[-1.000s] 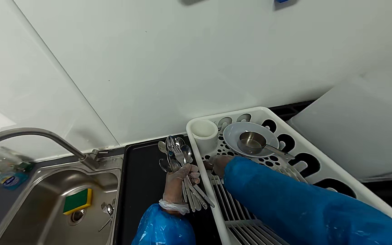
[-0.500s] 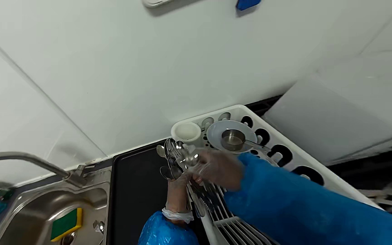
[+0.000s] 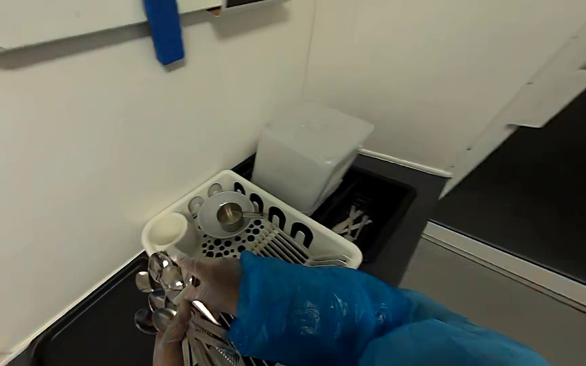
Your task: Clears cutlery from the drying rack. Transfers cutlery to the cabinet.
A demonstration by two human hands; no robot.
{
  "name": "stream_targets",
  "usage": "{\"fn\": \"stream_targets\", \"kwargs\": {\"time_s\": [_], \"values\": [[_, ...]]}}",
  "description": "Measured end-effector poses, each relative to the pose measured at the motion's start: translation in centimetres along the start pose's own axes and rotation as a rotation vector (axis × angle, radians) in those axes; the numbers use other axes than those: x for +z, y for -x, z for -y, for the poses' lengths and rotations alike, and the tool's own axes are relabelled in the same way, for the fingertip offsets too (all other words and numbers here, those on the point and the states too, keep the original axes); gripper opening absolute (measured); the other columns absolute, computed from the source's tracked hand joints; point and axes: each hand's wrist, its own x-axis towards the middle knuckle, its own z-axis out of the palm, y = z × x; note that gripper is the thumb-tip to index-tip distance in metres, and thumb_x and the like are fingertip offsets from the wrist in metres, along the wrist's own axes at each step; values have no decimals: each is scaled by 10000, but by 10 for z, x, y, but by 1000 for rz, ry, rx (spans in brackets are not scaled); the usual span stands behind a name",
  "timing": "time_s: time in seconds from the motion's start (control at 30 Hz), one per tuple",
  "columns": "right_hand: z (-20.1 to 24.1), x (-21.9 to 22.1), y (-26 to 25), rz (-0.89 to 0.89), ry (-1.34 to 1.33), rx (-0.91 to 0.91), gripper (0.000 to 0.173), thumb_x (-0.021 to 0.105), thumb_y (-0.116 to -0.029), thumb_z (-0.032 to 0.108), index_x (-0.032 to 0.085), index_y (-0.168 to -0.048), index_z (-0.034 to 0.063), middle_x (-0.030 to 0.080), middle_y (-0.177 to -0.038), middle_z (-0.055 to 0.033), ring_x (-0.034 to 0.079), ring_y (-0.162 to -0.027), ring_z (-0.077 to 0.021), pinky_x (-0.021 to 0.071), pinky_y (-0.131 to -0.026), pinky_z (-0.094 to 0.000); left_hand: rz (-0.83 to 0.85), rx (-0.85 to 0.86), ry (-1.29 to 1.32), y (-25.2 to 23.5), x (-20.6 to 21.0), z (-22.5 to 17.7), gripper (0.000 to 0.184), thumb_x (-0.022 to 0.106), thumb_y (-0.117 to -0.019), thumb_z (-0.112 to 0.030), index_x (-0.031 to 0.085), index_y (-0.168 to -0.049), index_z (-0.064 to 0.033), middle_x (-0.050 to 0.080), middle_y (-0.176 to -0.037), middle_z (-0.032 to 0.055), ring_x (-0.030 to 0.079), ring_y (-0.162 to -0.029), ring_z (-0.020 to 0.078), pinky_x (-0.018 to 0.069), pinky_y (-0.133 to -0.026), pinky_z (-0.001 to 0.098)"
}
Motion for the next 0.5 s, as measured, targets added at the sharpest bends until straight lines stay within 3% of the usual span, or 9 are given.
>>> {"fn": "stream_targets", "kwargs": {"time_s": [0.07, 0.13, 0.23, 0.3, 0.33, 0.37, 0.43, 0.5], "values": [[-9, -5, -3, 17, -6, -12, 719, 674, -999, 294, 335, -1611, 132, 596, -1392, -197, 633, -1193, -312, 502, -1017, -504, 86, -38, 35, -1, -2, 4, 258, 375, -1041, -84, 626, -1045, -27, 746, -802, 93, 741, -729, 158, 635, -693, 316], [-13, -9, 0, 17, 35, -24, 808, 718, -962, 341, 299, -1627, 154, 605, -1386, -199, 612, -1239, -325, 477, -1046, -524, 73, -61, 6, 0, 3, 6, 219, 384, -1007, -10, 602, -1019, -33, 728, -759, 69, 721, -674, 133, 625, -649, 294], [-21, -14, 15, -53, -2, -42, 909, 763, -920, 388, 260, -1640, 156, 634, -1352, -197, 634, -1206, -318, 491, -1021, -538, 68, -69, -20, -2, 8, 9, 205, 386, -965, 30, 574, -996, -45, 695, -711, 38, 684, -616, 111, 601, -609, 272], [-35, -25, 35, -194, -146, -114, 803, 765, -916, 335, 386, -1590, 119, 709, -1188, -149, 682, -1004, -217, 545, -888, -424, 97, -81, -5, -4, 9, 7, 223, 382, -970, 16, 593, -936, -50, 680, -671, 30, 657, -571, 94, 585, -582, 254], [-45, -35, 48, -289, -220, -145, 674, 737, -938, 278, 477, -1532, 97, 710, -1080, -110, 655, -899, -151, 536, -822, -343, 130, -93, 24, -5, 7, 6, 245, 377, -978, -2, 606, -905, -52, 668, -661, 30, 637, -557, 87, 569, -574, 246], [-58, -48, 61, -431, -182, -177, 535, 712, -959, 253, 584, -1452, 91, 739, -1026, -93, 677, -848, -129, 562, -797, -325, 168, -99, 59, -8, 2, 7, 273, 375, -992, -28, 623, -882, -61, 654, -658, 21, 621, -553, 79, 555, -574, 239], [-82, -84, 90, -660, 22, -172, 326, 648, -1001, 210, 705, -1282, 54, 762, -1029, -98, 713, -835, -165, 590, -774, -382, 213, -96, 112, -14, -7, 9, 312, 386, -1014, -71, 664, -875, -70, 662, -691, 18, 621, -570, 70, 560, -585, 231], [-109, -124, 117, -721, 159, 13, 276, 581, -1042, 210, 736, -1192, 38, 763, -1032, -126, 736, -883, -242, 585, -828, -496, 218, -84, 102, -17, -10, 10, 313, 376, -1019, -88, 657, -883, -87, 669, -716, 12, 619, -585, 63, 556, -598, 228]]}}
